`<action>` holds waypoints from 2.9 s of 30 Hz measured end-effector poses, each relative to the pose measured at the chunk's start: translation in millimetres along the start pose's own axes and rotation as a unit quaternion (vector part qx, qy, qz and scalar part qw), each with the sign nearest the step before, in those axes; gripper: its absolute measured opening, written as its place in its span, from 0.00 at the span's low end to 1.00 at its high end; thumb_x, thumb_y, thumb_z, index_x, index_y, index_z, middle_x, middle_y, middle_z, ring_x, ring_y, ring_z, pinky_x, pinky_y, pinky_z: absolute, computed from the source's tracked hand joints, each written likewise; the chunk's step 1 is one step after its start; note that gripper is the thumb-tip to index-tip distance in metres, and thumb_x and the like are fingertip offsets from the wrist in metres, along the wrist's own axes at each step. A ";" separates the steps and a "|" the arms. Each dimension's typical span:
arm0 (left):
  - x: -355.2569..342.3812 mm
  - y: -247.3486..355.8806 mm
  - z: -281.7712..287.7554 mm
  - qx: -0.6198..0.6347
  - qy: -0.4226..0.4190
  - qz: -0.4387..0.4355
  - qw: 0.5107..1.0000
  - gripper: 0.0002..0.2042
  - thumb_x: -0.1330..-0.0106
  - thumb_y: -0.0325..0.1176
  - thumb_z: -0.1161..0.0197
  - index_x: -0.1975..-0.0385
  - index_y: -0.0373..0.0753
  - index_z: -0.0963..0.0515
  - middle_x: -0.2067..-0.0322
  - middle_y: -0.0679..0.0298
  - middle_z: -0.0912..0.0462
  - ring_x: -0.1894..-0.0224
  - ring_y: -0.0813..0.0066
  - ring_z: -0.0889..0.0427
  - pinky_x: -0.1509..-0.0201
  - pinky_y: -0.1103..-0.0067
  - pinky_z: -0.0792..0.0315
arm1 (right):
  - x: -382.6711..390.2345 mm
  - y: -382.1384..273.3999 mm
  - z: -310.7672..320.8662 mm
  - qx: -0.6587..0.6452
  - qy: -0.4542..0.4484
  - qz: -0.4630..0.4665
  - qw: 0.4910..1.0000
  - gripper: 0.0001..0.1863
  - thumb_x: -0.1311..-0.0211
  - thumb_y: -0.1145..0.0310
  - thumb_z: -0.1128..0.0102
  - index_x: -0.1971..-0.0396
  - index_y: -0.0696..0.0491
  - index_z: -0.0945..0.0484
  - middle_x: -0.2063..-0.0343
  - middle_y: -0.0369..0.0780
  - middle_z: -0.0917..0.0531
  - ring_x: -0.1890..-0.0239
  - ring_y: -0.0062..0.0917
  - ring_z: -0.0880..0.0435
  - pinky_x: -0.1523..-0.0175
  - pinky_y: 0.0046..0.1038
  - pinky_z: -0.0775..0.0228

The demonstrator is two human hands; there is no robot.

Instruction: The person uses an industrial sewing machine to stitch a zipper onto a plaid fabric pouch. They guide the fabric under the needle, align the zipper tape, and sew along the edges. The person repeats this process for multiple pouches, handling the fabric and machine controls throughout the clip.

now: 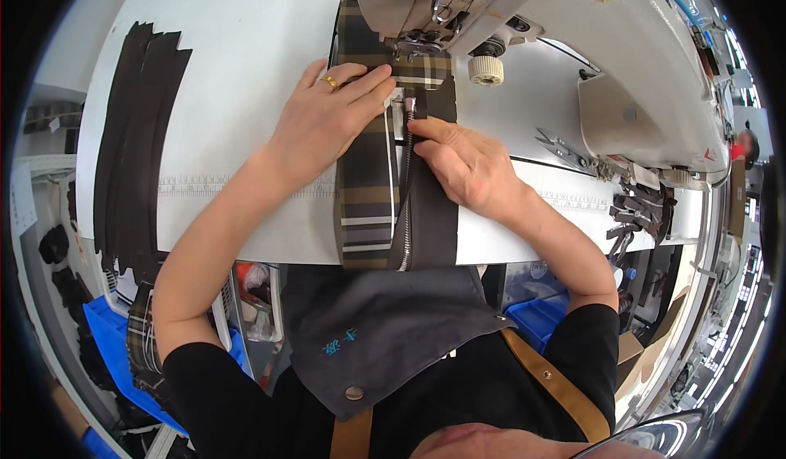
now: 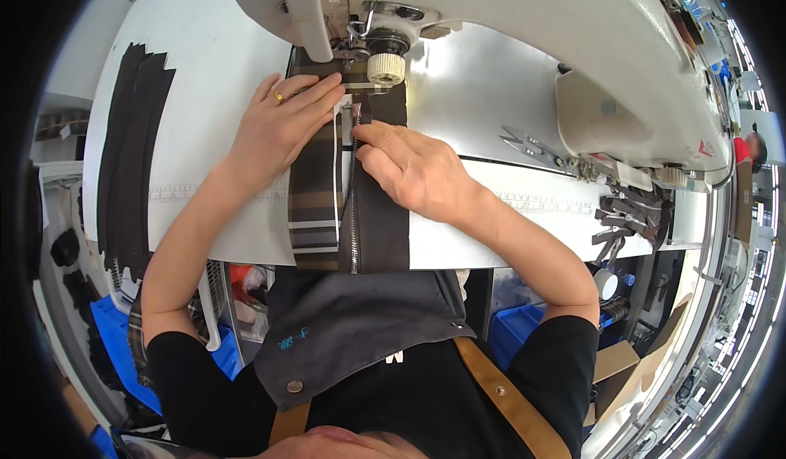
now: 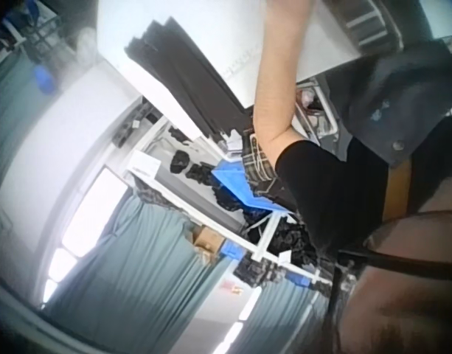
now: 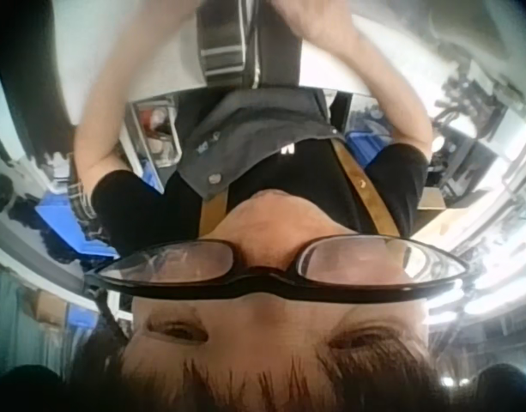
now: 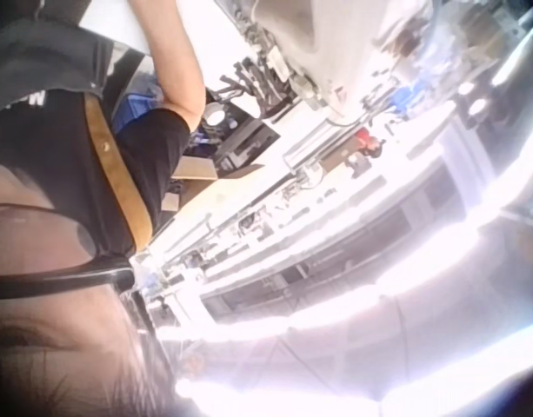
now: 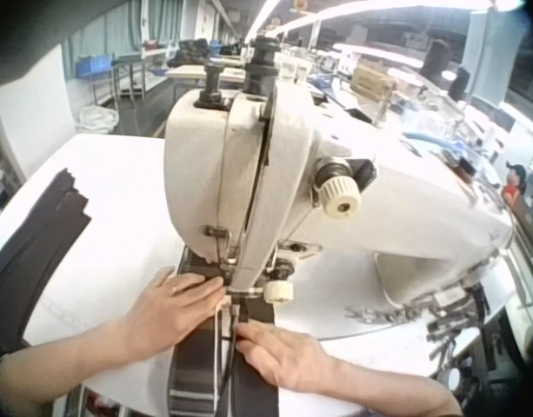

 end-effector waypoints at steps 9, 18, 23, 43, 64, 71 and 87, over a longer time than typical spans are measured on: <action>-11.6 -32.1 -6.9 -0.027 -0.020 0.023 0.999 0.13 0.39 0.37 0.41 0.54 0.46 0.22 0.51 0.76 0.22 0.48 0.75 0.27 0.37 0.52 0.46 | -19.5 23.2 -1.4 -0.019 -0.029 -0.080 0.996 0.12 0.54 0.80 0.41 0.65 0.58 0.22 0.63 0.41 0.20 0.66 0.32 0.18 0.65 0.27 0.24; -10.5 -32.9 -5.8 -0.014 0.006 0.007 1.000 0.12 0.39 0.38 0.39 0.57 0.46 0.21 0.55 0.76 0.20 0.51 0.79 0.25 0.35 0.51 0.49 | -11.3 31.8 -9.6 -0.034 0.002 -0.110 0.993 0.11 0.51 0.83 0.40 0.64 0.58 0.21 0.63 0.41 0.20 0.67 0.32 0.18 0.65 0.27 0.24; -4.0 -10.8 -0.3 0.022 -0.013 0.024 0.999 0.14 0.43 0.39 0.37 0.57 0.44 0.20 0.54 0.75 0.20 0.54 0.78 0.24 0.34 0.56 0.52 | -14.7 27.1 -10.1 -0.009 -0.004 -0.104 0.994 0.14 0.55 0.83 0.38 0.65 0.57 0.21 0.64 0.40 0.21 0.67 0.32 0.19 0.65 0.28 0.25; -4.0 -5.3 -1.7 0.043 -0.019 0.013 0.999 0.14 0.41 0.38 0.37 0.57 0.42 0.21 0.52 0.72 0.21 0.49 0.79 0.26 0.34 0.53 0.52 | -16.0 22.5 -11.3 -0.020 0.010 -0.127 0.992 0.14 0.56 0.79 0.37 0.64 0.57 0.21 0.63 0.42 0.24 0.66 0.33 0.21 0.65 0.29 0.26; -4.6 10.3 13.6 0.083 0.041 0.007 0.996 0.12 0.45 0.29 0.35 0.61 0.37 0.20 0.57 0.65 0.18 0.58 0.72 0.21 0.40 0.67 0.37 | -16.8 15.6 -12.6 0.066 -0.008 -0.078 0.995 0.16 0.51 0.66 0.35 0.61 0.54 0.21 0.58 0.36 0.21 0.64 0.26 0.25 0.61 0.26 0.28; 2.0 11.7 2.6 0.042 0.048 0.000 0.998 0.13 0.47 0.32 0.34 0.62 0.37 0.21 0.56 0.68 0.21 0.59 0.78 0.22 0.36 0.64 0.41 | -15.9 16.4 -14.0 0.074 -0.013 -0.084 0.994 0.16 0.50 0.64 0.35 0.60 0.53 0.21 0.57 0.36 0.22 0.63 0.26 0.25 0.62 0.26 0.28; -4.6 14.6 -0.8 0.011 -0.019 0.028 0.999 0.13 0.42 0.28 0.40 0.56 0.35 0.26 0.48 0.64 0.24 0.52 0.70 0.27 0.36 0.62 0.46 | -14.7 17.9 -12.1 0.062 -0.021 -0.087 0.994 0.19 0.51 0.65 0.34 0.58 0.54 0.22 0.57 0.36 0.22 0.62 0.27 0.25 0.59 0.27 0.29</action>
Point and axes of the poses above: each hand's wrist, its own x-axis away from the middle knuckle, its own z-axis out of the back of the hand, y = z × x, the point moved 4 cm from there along -x, towards the middle knuckle
